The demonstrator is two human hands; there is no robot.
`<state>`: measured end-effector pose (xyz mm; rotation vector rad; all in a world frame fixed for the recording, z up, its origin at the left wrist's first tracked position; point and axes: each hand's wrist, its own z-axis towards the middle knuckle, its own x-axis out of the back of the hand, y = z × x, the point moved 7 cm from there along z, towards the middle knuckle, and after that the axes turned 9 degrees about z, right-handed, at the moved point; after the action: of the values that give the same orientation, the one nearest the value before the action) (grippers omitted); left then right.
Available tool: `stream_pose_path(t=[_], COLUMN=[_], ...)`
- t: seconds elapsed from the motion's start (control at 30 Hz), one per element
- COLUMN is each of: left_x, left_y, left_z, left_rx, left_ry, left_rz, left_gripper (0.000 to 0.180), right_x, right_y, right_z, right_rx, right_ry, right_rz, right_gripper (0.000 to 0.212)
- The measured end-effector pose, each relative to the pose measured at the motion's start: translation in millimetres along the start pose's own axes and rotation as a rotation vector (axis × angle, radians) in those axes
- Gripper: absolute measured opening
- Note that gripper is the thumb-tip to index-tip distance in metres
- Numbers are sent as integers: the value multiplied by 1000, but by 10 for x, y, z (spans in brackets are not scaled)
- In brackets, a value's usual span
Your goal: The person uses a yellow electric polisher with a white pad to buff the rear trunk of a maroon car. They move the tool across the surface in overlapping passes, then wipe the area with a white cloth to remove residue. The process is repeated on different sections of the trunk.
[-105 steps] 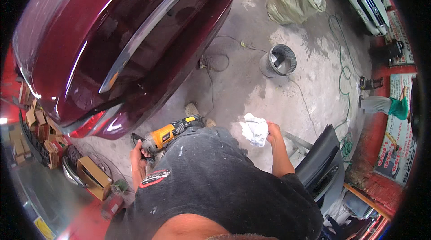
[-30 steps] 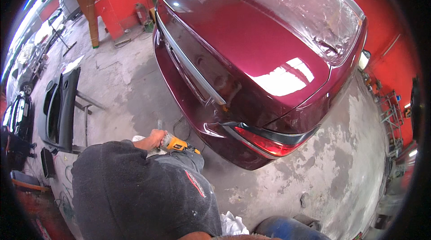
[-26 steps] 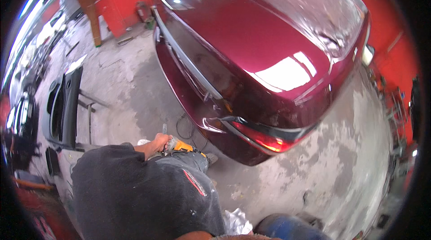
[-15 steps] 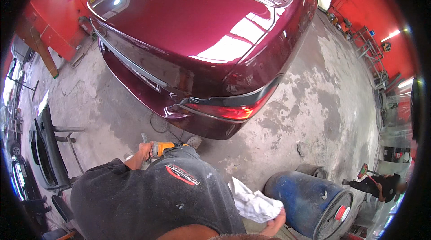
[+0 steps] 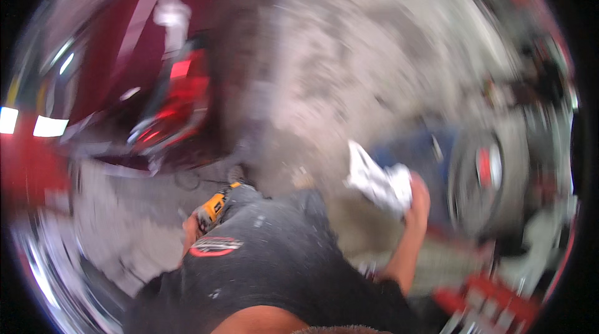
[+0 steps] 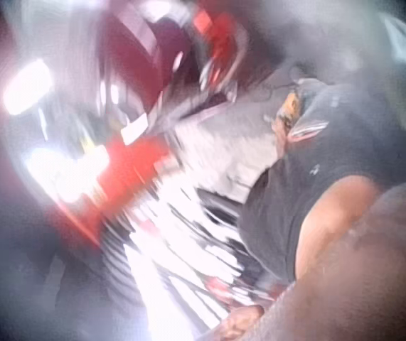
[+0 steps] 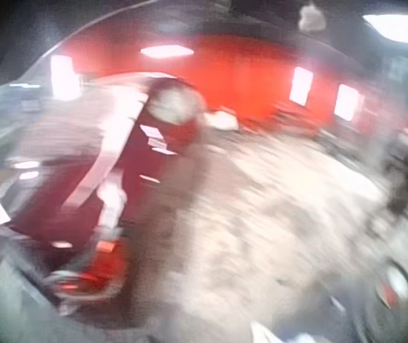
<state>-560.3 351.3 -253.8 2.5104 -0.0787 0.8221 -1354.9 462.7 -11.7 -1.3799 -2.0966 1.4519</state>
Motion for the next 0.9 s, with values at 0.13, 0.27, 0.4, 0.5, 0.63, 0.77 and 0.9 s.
stream_pose_path(t=[0.13, 0.27, 0.4, 0.5, 0.63, 0.77, 0.9], left_x=[-483, -792, -1036, -1070, -1116, -1266, -1292], left_y=[64, 334, 600, 692, 700, 618, 462], left_z=[-318, -523, -633, -675, -727, -756, -742], left_rx=[20, 2, -38, -68, -74, -74, -79], left_ry=[-161, -239, -301, -310, -311, -332, -314], left_rz=[153, 251, 308, 324, 324, 282, 197], left_gripper=[30, 29, 27, 26, 25, 23, 22], right_x=[353, 797, 1501, 1789, 2162, 2668, 2791], right_y=[-691, -1718, -2812, -3440, -3728, -3528, -3015], right_z=[62, -501, -1075, -1185, -1157, -464, 596], right_rx=[64, 352, 673, 824, 1076, 1038, 690], right_ry=[54, 190, 398, 474, 932, 1113, 878], right_rz=[-107, 164, 32, -56, -585, -1086, -1536], right_gripper=[19, 18, 22, 24, 31, 33, 48])
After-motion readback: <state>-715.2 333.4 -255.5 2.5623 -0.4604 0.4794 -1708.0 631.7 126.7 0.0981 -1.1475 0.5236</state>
